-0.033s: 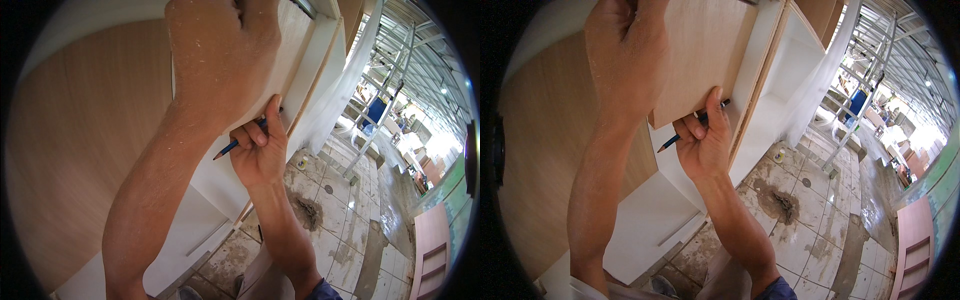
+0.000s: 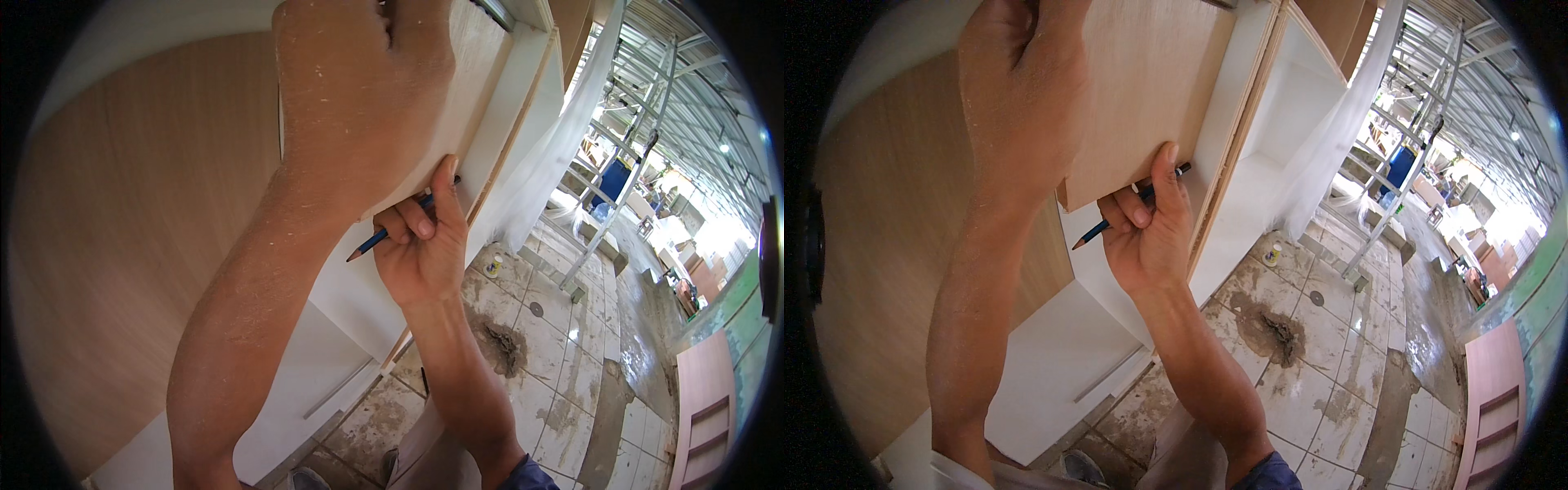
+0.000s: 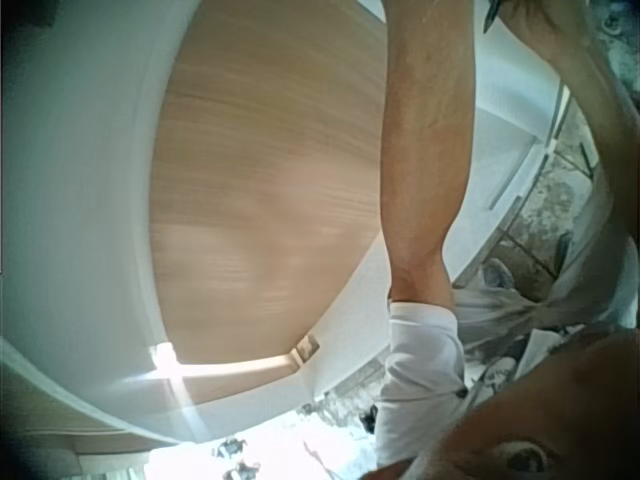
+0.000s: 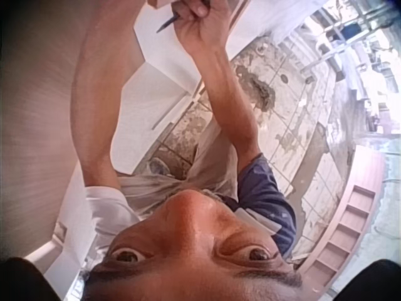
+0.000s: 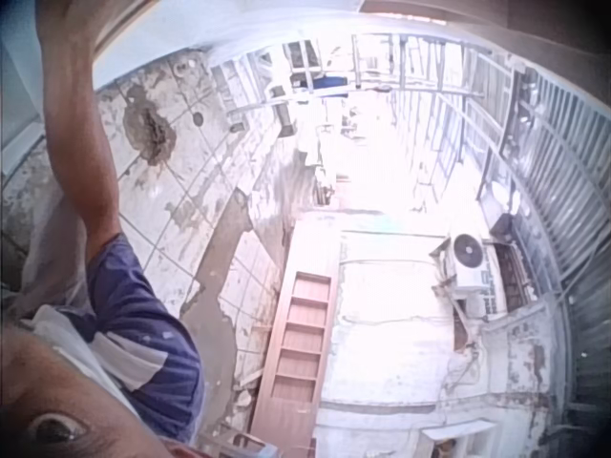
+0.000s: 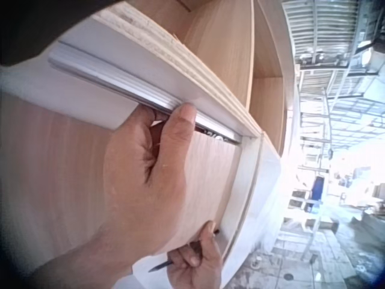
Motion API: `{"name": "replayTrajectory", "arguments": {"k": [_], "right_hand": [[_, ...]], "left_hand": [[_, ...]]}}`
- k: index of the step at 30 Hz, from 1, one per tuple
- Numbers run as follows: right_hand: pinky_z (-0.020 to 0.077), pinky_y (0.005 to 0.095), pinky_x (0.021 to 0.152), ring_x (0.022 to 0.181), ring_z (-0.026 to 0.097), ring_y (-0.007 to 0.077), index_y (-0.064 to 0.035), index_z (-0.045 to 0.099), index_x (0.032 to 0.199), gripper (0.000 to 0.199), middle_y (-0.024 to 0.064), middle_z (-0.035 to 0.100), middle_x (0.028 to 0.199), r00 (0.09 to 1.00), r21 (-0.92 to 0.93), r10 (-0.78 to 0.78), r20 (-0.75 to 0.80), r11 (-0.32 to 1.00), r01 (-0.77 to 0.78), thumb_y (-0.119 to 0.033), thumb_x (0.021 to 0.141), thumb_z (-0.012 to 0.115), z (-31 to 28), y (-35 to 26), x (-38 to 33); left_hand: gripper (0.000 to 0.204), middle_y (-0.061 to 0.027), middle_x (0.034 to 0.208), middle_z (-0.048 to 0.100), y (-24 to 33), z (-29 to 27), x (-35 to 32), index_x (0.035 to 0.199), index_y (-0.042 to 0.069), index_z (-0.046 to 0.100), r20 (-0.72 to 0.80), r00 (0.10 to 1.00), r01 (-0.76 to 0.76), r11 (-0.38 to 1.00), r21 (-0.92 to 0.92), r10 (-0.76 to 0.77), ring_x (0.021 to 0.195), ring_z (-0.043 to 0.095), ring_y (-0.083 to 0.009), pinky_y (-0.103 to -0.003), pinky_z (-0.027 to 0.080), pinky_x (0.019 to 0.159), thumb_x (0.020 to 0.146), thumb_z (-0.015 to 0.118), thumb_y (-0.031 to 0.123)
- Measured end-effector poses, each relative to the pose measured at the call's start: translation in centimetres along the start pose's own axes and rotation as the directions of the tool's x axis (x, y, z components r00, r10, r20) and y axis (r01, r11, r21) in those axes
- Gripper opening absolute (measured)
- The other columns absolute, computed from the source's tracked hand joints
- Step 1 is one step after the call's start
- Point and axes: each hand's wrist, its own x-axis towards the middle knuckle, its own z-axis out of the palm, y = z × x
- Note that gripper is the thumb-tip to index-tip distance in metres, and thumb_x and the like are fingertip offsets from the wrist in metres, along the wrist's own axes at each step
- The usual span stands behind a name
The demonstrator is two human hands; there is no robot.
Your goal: The person positions a wooden piece against a metal track inside a cabinet and uses a pencil to mark the wood and track.
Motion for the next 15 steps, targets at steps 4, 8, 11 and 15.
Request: {"name": "replayTrajectory", "arguments": {"k": [4,8,11,15], "right_hand": [[0.0273,0.0204,0.048,0.051,0.036,0.0018,-0.0131,0.055,0.098,0.029,-0.0065,0.059,0.089,1.0,-0.034,-0.009,-0.028,0.999,0.008,-0.041,0.099,0.065,0.2,-0.1,0.0],[0.0274,0.0187,0.047,0.048,0.038,-0.0005,-0.014,0.06,0.105,0.021,-0.007,0.066,0.091,1.0,0.001,-0.004,-0.005,1.0,0.004,-0.035,0.102,0.061,0.0,-0.1,0.1],[0.0279,0.0188,0.047,0.048,0.038,-0.0004,-0.0141,0.06,0.105,0.021,-0.0071,0.065,0.09,1.0,0.004,-0.006,-0.001,1.0,0.006,-0.034,0.102,0.062,0.0,0.0,0.1],[0.0283,0.0189,0.046,0.048,0.038,-0.0004,-0.0141,0.059,0.105,0.021,-0.007,0.065,0.089,1.0,0.01,-0.009,0.005,1.0,0.009,-0.034,0.102,0.062,-0.4,0.0,0.2]], "left_hand": [[0.025,-0.0078,0.086,0.066,-0.8,0.3,0.2,0.107,-0.007,0.061,0.012,0.998,-0.065,0.993,-0.096,0.067,0.078,0.058,-0.0091,-0.027,0.047,0.07,0.103,0.057,0.017],[0.025,-0.0082,0.089,0.066,-0.3,1.5,-0.1,0.107,-0.007,0.06,-0.068,0.995,-0.077,0.986,-0.15,0.067,0.081,0.058,-0.0091,-0.026,0.047,0.071,0.104,0.056,0.017],[0.024,-0.008,0.089,0.066,-0.2,0.9,0.0,0.108,-0.007,0.06,-0.024,0.999,-0.04,0.992,-0.121,0.037,0.081,0.058,-0.0091,-0.026,0.047,0.071,0.105,0.055,0.016],[0.024,-0.0081,0.089,0.066,-0.2,0.1,0.1,0.108,-0.008,0.06,0.051,0.998,-0.031,0.998,-0.051,0.033,0.081,0.058,-0.0088,-0.026,0.047,0.071,0.105,0.054,0.016]]}}
